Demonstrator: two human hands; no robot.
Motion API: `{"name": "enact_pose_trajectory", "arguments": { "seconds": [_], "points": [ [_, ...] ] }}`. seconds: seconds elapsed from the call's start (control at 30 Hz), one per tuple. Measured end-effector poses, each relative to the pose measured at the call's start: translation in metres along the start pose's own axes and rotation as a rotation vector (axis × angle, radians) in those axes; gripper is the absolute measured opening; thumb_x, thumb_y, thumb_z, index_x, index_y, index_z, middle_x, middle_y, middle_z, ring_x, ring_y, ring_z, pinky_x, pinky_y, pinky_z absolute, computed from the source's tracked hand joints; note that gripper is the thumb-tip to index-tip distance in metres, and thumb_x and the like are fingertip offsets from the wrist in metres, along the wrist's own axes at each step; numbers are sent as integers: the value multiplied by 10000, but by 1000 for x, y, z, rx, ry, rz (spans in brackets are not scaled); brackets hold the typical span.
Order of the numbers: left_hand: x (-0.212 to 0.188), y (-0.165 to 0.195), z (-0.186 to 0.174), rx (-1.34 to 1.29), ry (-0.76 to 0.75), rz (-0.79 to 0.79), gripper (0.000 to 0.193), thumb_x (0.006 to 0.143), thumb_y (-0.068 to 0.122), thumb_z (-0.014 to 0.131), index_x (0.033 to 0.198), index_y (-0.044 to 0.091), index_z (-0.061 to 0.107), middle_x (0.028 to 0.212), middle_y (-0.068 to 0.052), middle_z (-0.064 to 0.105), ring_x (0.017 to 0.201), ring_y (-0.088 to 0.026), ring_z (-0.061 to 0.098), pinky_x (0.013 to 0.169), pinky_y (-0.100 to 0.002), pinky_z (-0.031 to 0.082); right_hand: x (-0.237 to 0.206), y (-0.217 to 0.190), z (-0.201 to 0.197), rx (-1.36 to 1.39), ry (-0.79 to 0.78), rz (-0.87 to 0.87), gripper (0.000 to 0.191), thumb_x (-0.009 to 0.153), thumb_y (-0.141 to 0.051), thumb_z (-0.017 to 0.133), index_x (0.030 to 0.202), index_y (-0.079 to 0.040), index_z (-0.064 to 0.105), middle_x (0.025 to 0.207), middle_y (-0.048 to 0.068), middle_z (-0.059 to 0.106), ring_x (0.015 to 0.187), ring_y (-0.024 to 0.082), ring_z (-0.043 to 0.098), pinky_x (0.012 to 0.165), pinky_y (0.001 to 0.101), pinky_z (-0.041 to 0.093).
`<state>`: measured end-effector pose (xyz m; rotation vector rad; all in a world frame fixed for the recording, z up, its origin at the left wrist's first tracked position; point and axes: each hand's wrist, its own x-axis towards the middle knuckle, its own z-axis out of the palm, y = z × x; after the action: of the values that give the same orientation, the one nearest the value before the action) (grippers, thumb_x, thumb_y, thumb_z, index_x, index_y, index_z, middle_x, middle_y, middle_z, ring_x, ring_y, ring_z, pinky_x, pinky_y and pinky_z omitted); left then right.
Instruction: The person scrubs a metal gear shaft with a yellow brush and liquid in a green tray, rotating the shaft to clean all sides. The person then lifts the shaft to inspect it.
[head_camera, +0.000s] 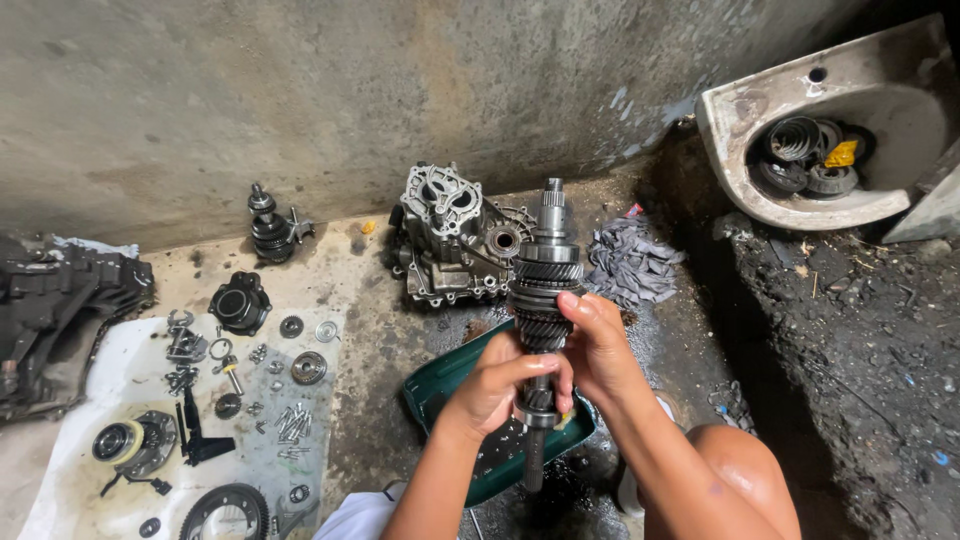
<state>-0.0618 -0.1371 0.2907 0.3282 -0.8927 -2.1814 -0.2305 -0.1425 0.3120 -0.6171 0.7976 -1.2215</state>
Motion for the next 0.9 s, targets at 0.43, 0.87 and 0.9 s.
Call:
{"name": "enact_pose_trajectory", "arguments": {
  "seconds": [0.43,0.87,0.9],
  "points": [
    [9,-9,15,139,284,63,167,966,81,695,882,9,571,605,17,474,449,-88,483,460,-298,431,19,18,-23,-171,-36,-2,440,900,-347,734,1060,56,654,906,138,730,731,175,682,657,330,568],
    [10,-19,10,105,339,59,131,927,46,637,836,-10,561,587,-13,487,428,-97,474,449,-301,430,12,12,-6,-352,-28,-162,296,892,-162,802,1064,58,705,926,68,729,774,108,628,659,273,520],
    [10,-20,10,114,336,55,132,926,47,641,840,-9,558,580,-8,476,426,-101,481,448,-303,437,11,11,-6,-360,-23,-168,304,880,-163,800,1080,47,710,935,63,731,785,104,631,677,271,527]
  ]
}}
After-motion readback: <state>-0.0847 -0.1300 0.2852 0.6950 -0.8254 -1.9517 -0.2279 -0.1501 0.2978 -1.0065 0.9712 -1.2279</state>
